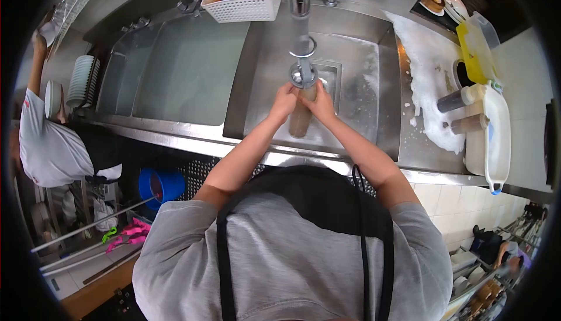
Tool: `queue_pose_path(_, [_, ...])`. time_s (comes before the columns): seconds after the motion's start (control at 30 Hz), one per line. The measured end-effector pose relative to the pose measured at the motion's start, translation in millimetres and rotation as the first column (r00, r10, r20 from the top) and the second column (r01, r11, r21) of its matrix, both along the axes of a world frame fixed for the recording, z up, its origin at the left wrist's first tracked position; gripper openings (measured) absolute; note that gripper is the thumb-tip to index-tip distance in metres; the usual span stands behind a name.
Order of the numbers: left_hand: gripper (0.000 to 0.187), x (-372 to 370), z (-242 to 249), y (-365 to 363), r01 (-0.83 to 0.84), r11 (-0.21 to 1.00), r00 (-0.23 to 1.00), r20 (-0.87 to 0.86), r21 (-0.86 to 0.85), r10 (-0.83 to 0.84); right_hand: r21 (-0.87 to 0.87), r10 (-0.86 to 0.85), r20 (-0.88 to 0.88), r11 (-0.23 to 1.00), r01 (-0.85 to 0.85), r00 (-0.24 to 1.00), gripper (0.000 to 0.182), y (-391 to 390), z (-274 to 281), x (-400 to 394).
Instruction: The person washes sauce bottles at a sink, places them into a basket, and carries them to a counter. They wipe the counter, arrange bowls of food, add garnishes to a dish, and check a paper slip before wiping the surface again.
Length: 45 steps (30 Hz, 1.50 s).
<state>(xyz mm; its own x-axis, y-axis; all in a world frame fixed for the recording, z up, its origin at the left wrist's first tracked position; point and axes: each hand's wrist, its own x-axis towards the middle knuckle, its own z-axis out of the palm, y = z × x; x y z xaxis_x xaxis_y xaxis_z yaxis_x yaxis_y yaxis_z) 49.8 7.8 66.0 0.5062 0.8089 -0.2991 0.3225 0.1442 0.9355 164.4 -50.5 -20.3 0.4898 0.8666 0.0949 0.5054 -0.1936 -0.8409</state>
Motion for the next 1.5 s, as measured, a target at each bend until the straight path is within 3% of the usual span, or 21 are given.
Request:
queue_pose_path(0.07, [0.023,-2.0,-0.3,-4.1,-0.088,0.995,0.945,0.318,0.044,0.07,-0.02,-0.009,0.023,1.0,0.009,1.0,0.068,8.1,-6.9,-8.8])
queue_pose_path(0.23, [0.029,-5.4,-11.4,10.8,-0.002,0.999,0.95,0.311,-0.052,0.018,0.018,-0.051,0.014,0.999,0.051,0.999,0.066,20.1,-17.6,-8.7])
queue_pose_path(0.33, [0.032,-5.5,-2.9,12.1,-0.014,0.996,0.928,0.369,-0.091,0.046,0.109,-0.128,-0.15,0.983,0.145,0.98,0.065,21.9,9.2,1.5])
queue_pose_path(0.4, [0.035,-2.4,-6.3,17.2,-0.044,0.996,0.898,0.434,-0.081,0.075,0.33,-0.178,-0.023,0.928,0.175,0.984,0.065,24.5,15.2,12.3])
queue_pose_path(0.53, [0.037,1.8,-21.1,26.7,-0.025,0.998,0.933,0.357,-0.065,0.046,0.39,-0.235,0.009,0.896,0.213,0.972,0.066,18.6,44.2,33.8])
queue_pose_path(0.6, [0.035,6.2,-35.8,31.0,-0.054,0.994,0.903,0.42,-0.094,0.088,0.317,-0.208,-0.095,0.921,0.228,0.973,0.069,5.7,63.8,43.8])
queue_pose_path(0.63, [0.031,5.8,-38.3,32.6,-0.015,0.992,0.928,0.367,-0.122,0.059,0.317,-0.235,-0.085,0.915,0.25,0.968,0.069,-3.7,73.5,49.3])
queue_pose_path(0.7, [0.026,5.1,-43.4,32.8,0.017,0.984,0.953,0.301,-0.176,0.038,0.38,-0.186,-0.033,0.906,0.185,0.982,0.075,-24.2,92.4,63.9])
queue_pose_path(0.73, [0.025,7.4,-47.4,32.9,0.01,0.976,0.955,0.29,-0.219,0.055,0.445,-0.243,0.079,0.877,0.184,0.967,0.077,-35.4,95.4,75.9])
queue_pose_path(0.83, [0.029,10.1,-49.5,27.2,0.018,0.96,0.961,0.27,-0.278,0.06,0.373,-0.358,0.186,0.887,0.271,0.915,0.074,-91.8,151.3,103.6])
queue_pose_path(0.9, [0.03,14.7,-62.6,27.4,0.052,0.954,0.963,0.268,-0.294,0.031,0.458,-0.475,0.262,0.827,0.325,0.84,0.068,-130.6,175.4,129.6])
queue_pose_path(0.97, [0.03,16.2,-73.9,28.9,0.058,0.935,0.979,0.201,-0.349,0.014,0.462,-0.564,0.214,0.778,0.426,0.798,0.065,-172.2,195.1,152.2])
queue_pose_path(1.03, [0.031,19.7,-87.1,31.9,0.08,0.934,0.98,0.196,-0.349,-0.01,0.406,-0.691,0.341,0.72,0.563,0.638,0.065,-211.4,209.3,165.9])
queue_pose_path(1.07, [0.032,21.7,-93.6,34.0,0.082,0.932,0.983,0.185,-0.353,-0.017,0.411,-0.698,0.343,0.713,0.568,0.628,0.065,-229.5,209.6,172.7])
queue_pose_path(1.13, [0.031,24.8,-104.9,40.3,0.131,0.922,0.975,0.217,-0.363,-0.053,0.361,-0.811,0.432,0.556,0.749,0.393,0.065,-262.3,201.8,184.7])
queue_pose_path(1.17, [0.03,26.2,-105.9,41.4,0.167,0.912,0.967,0.243,-0.375,-0.077,0.364,-0.813,0.434,0.552,0.75,0.388,0.065,-275.6,196.1,189.7])
queue_pose_path(1.23, [0.03,28.1,-105.0,42.5,0.149,0.913,0.969,0.239,-0.381,-0.058,0.313,-0.872,0.405,0.416,0.854,0.276,0.065,-295.9,183.2,199.3])
queue_pose_path(1.37, [0.033,28.5,-105.5,45.2,0.077,0.91,0.973,0.228,-0.407,0.02,0.322,-0.896,0.371,0.369,0.872,0.242,0.066,-306.7,178.1,205.3])
queue_pose_path(1.43, [0.032,25.3,-102.4,44.7,0.087,0.912,0.97,0.243,-0.401,0.014,0.526,-0.787,0.616,0.39,0.756,-0.023,0.07,-297.4,191.4,205.8])
queue_pose_path(1.47, [0.032,24.0,-102.1,45.1,0.098,0.913,0.966,0.258,-0.396,0.008,0.524,-0.788,0.616,0.391,0.757,-0.019,0.07,-286.0,195.2,209.5])
queue_pose_path(1.5, [0.032,22.6,-101.3,46.9,0.093,0.913,0.967,0.253,-0.396,0.012,0.521,-0.789,0.606,0.486,0.701,0.097,0.073,-269.7,198.1,219.5])
